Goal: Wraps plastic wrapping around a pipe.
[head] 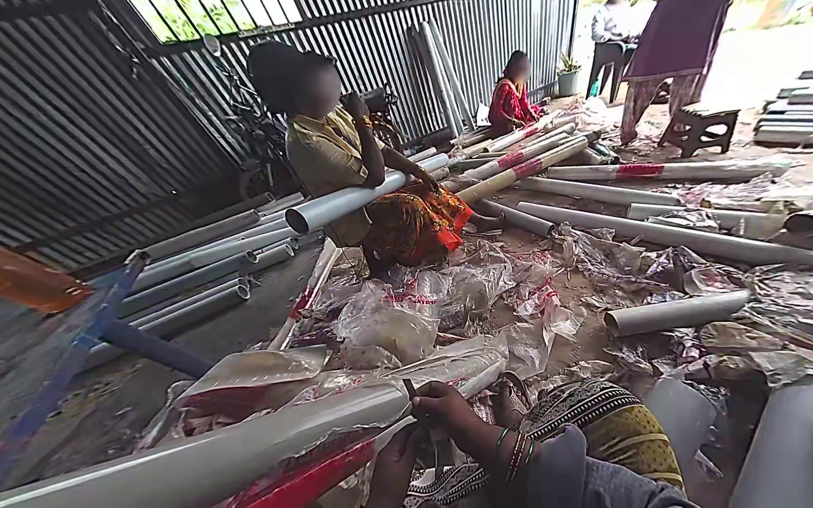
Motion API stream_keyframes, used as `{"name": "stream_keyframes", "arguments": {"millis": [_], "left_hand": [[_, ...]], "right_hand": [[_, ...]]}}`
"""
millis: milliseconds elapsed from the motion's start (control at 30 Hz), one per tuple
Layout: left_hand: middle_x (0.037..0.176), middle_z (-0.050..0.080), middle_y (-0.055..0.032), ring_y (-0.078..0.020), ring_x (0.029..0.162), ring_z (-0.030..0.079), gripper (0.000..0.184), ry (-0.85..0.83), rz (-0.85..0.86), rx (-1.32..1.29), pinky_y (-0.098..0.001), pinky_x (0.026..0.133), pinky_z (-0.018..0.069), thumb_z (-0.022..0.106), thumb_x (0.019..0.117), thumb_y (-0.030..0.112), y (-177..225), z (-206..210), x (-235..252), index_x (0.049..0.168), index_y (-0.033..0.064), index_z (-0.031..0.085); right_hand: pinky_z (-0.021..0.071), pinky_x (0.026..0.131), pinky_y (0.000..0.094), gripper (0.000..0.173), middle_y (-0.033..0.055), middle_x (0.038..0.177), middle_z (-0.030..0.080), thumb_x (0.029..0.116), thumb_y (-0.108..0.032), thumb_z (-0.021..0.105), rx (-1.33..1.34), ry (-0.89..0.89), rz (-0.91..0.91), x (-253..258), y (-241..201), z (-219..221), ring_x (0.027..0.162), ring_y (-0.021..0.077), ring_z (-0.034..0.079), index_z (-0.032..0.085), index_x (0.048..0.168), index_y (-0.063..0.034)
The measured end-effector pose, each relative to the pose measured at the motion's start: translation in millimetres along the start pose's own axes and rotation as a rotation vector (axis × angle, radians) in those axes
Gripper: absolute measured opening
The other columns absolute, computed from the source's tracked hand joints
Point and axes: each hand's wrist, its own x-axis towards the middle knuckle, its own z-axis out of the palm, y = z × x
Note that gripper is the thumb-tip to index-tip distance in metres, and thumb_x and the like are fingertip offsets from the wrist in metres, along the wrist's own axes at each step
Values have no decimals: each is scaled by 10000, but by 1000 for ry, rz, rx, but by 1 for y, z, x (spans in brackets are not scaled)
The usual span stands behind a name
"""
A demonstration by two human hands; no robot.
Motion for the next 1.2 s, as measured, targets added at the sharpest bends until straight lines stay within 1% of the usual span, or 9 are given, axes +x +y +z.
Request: {"name": "stream_keyframes", "arguments": {"millis": [100,200,333,500,633,733,900,1000,1200], "left_hand": [[1012,748,-131,-112,910,705,328,18,35,55,-324,914,556,500,1057,170,-4,0,2,1161,-71,696],[983,756,-159,-200,878,732,367,61,127,146,-411,886,580,496,1036,210,-12,1,6,1136,-66,716],[1021,768,-197,-388,998,734,374,182,307,374,-598,962,530,532,1006,252,-23,-2,13,1085,-26,769],[999,783,-152,-407,1034,733,350,455,592,675,-645,1023,471,545,947,277,-31,-8,27,953,48,809],[1130,760,-184,-498,1203,644,378,492,513,780,-747,1110,305,549,941,293,-33,-18,31,1014,23,803],[1258,710,-230,-532,1337,536,309,457,379,857,-745,1169,211,631,921,185,-34,-23,31,1112,-8,779],[1366,667,-207,-502,1433,451,318,384,237,972,-712,1208,164,739,881,129,-27,-20,30,1177,17,768],[1406,644,-198,-495,1469,403,269,322,180,991,-707,1221,122,757,890,137,-21,-20,29,1143,51,792],[1574,503,-145,-455,1553,258,267,142,6,1098,-695,1234,25,740,935,260,-12,-17,28,1171,150,801]], "right_hand": [[548,705,274,102,55,857,633,1041,-46,572,57,40,21,2,-2,-2,725,109,624,582,1110,29],[544,701,271,126,62,852,635,1041,-57,572,68,63,-2,6,1,-5,723,113,624,586,1123,38],[535,666,257,123,54,834,624,1044,-57,566,78,69,7,7,2,-6,695,106,614,580,1127,33],[535,661,267,135,58,850,617,1052,-67,558,62,84,35,5,-1,-7,698,117,616,573,1149,24],[535,654,271,142,62,851,621,1054,-69,553,63,79,51,4,-2,-6,692,124,621,569,1161,24],[533,652,268,148,59,849,619,1055,-70,551,54,64,45,3,-2,-6,688,121,618,565,1167,26],[522,640,253,138,54,840,616,1053,-68,554,46,55,29,3,0,-6,673,107,606,570,1151,28],[524,639,250,133,53,836,616,1048,-59,558,49,58,20,4,1,-8,668,105,606,571,1147,29],[535,657,261,123,62,835,619,1042,-45,563,47,57,18,7,5,-7,676,115,611,581,1128,41]]}}
